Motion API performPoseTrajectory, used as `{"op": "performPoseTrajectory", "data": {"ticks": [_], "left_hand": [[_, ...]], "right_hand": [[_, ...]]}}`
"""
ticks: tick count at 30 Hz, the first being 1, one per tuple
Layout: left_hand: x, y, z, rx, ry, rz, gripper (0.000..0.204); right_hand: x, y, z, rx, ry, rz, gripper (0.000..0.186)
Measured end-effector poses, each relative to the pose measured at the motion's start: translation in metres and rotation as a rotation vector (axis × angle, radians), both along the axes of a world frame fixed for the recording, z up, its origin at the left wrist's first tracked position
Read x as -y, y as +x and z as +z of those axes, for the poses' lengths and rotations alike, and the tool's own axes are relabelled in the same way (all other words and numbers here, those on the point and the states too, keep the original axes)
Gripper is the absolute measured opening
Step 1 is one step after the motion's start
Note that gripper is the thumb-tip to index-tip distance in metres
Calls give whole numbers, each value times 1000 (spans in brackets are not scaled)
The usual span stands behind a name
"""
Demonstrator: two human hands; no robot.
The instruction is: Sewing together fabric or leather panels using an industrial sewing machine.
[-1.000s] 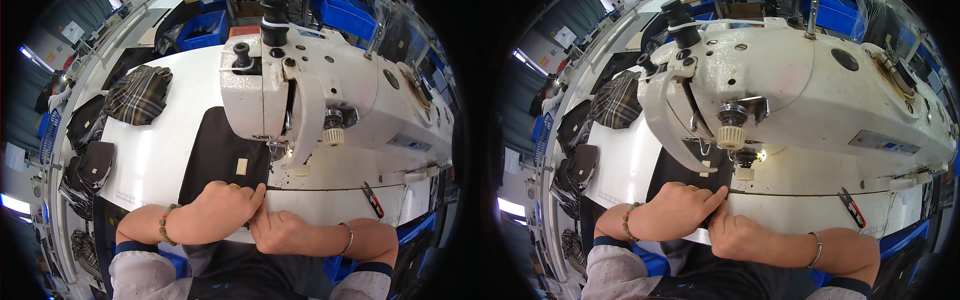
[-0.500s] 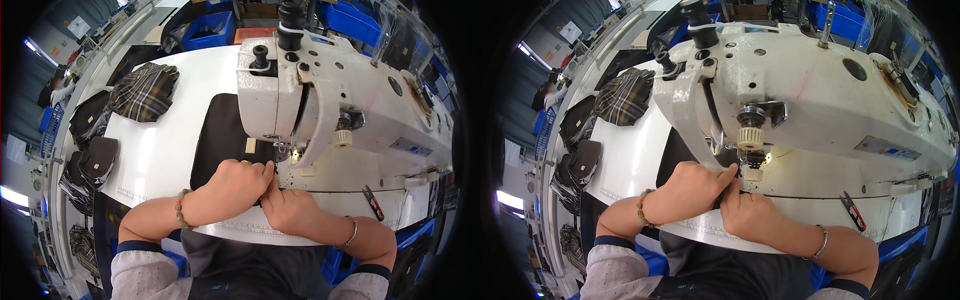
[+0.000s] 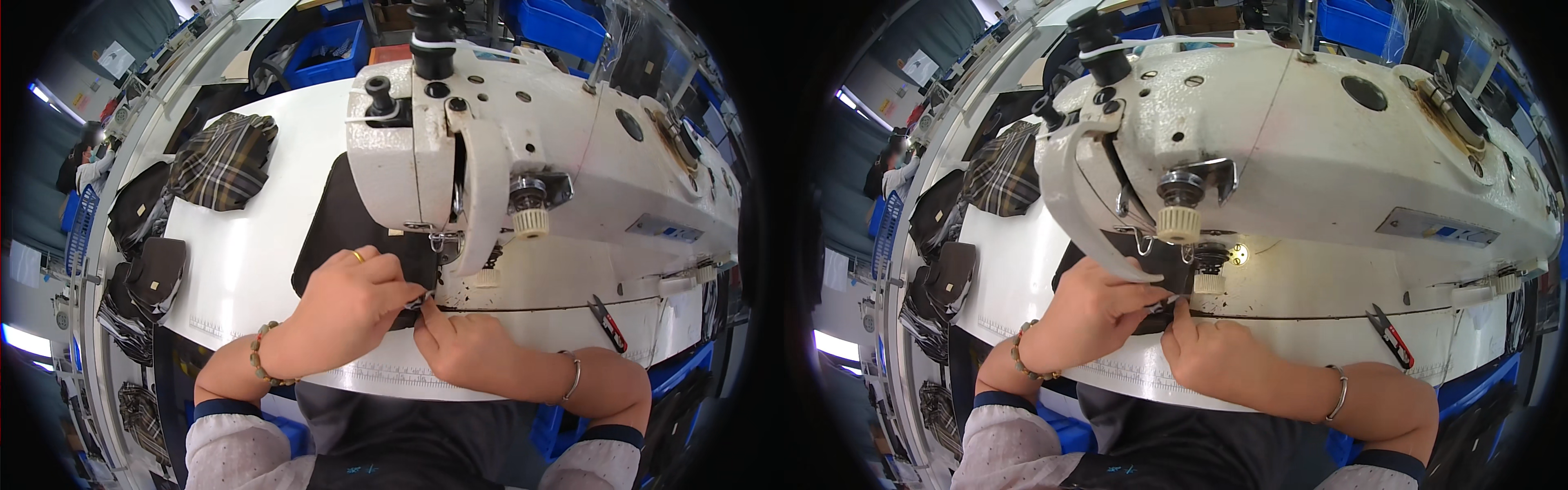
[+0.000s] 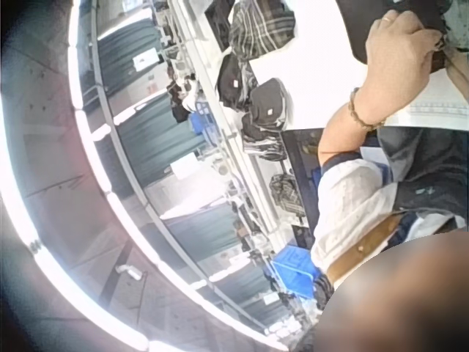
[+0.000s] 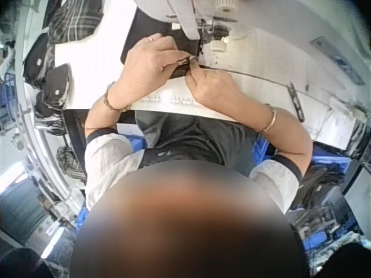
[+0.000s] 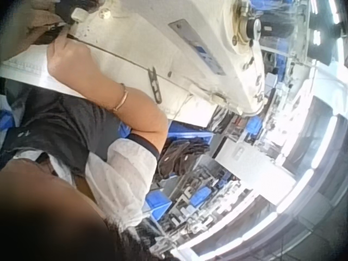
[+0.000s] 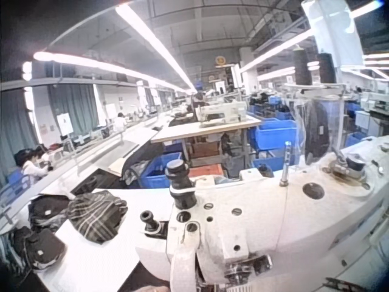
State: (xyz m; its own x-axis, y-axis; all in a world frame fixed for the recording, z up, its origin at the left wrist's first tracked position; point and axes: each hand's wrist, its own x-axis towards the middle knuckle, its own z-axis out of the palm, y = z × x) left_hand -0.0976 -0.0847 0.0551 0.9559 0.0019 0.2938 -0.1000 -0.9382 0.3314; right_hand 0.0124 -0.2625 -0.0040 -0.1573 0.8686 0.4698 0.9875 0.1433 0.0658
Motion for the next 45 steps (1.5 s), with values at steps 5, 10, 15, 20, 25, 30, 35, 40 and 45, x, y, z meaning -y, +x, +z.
{"op": "performPoseTrajectory", "data": {"ticks": [5, 10, 15, 20, 25, 30, 35, 40, 45], "left_hand": [[5, -1, -9, -118, 167, -102, 27], [7, -1, -9, -144, 141, -107, 27], [8, -2, -10, -182, 95, -101, 27], [4, 0, -13, -173, 113, -134, 26], [-4, 13, -22, -97, 148, -79, 27], [-14, 26, -31, -69, 178, -52, 37], [-27, 30, -22, -182, 146, -80, 52], [-31, 30, -28, -175, 23, -90, 45], [-29, 30, -32, -39, -223, -26, 17]], "right_hand": [[9, -9, 3, 35, 6, 8, 19], [8, -8, 1, 7, 23, 16, 20], [9, -10, -1, 3, -8, 10, 23], [9, -9, 0, -9, -3, 2, 22], [-1, 2, -6, 8, 10, -13, 17], [-9, 12, -6, -18, -7, -101, 20], [-14, 17, -8, -72, 5, -90, 23], [-13, 18, -7, -85, -2, -84, 24], [-12, 18, -7, -94, -13, -83, 25]]}}
